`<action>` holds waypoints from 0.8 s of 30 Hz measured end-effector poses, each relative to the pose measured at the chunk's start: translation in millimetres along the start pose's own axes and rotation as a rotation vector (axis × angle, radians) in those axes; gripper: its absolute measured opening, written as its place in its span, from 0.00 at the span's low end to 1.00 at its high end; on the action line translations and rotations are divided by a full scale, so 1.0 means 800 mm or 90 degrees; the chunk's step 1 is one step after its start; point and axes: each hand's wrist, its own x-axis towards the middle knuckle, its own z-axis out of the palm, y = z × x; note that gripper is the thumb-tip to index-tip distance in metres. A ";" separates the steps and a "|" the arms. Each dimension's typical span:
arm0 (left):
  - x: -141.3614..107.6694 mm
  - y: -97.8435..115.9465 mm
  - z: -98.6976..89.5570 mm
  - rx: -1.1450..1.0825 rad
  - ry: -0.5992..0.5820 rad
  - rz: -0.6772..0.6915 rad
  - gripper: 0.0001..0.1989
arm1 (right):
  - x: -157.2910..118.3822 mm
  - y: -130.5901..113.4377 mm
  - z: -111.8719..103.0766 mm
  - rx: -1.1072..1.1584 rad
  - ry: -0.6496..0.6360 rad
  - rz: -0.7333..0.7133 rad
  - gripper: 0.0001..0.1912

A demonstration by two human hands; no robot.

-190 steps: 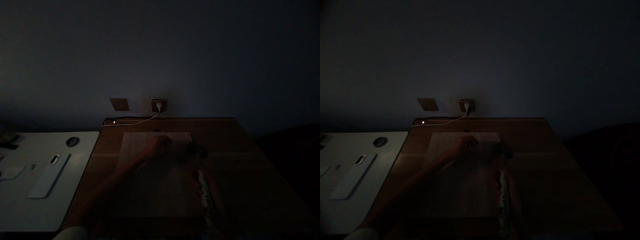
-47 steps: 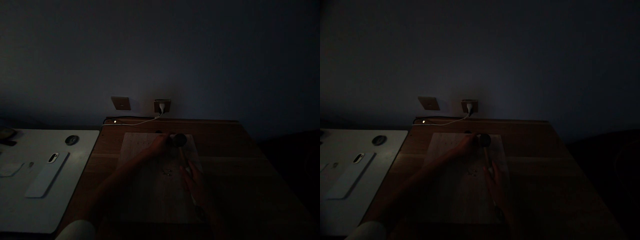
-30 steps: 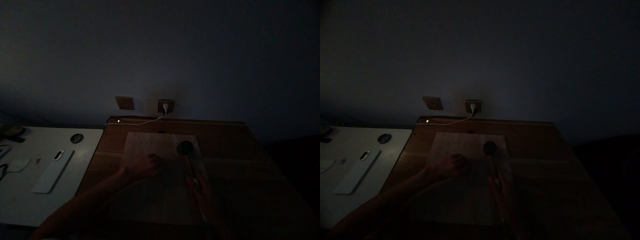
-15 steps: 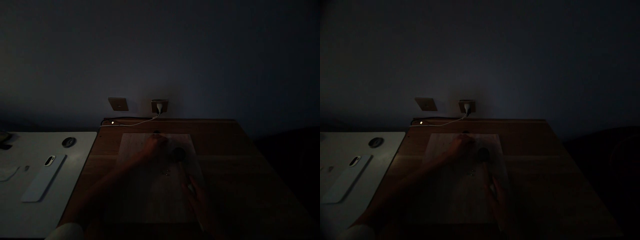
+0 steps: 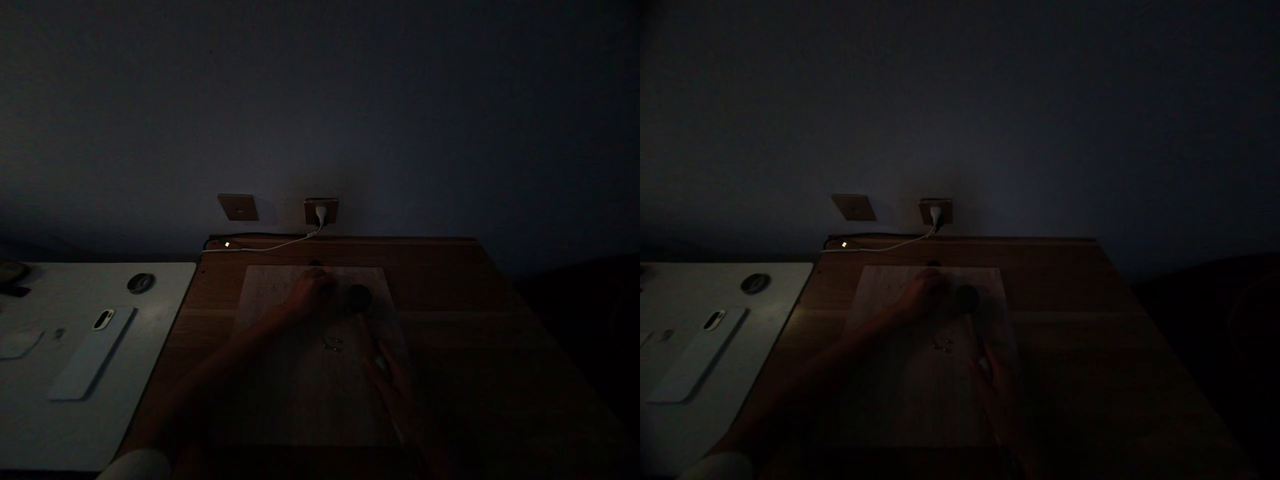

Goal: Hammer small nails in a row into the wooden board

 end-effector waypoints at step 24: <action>-0.030 0.002 -0.042 0.056 -0.019 0.109 0.16 | 0.028 -0.045 0.017 -0.062 -0.058 -0.094 0.36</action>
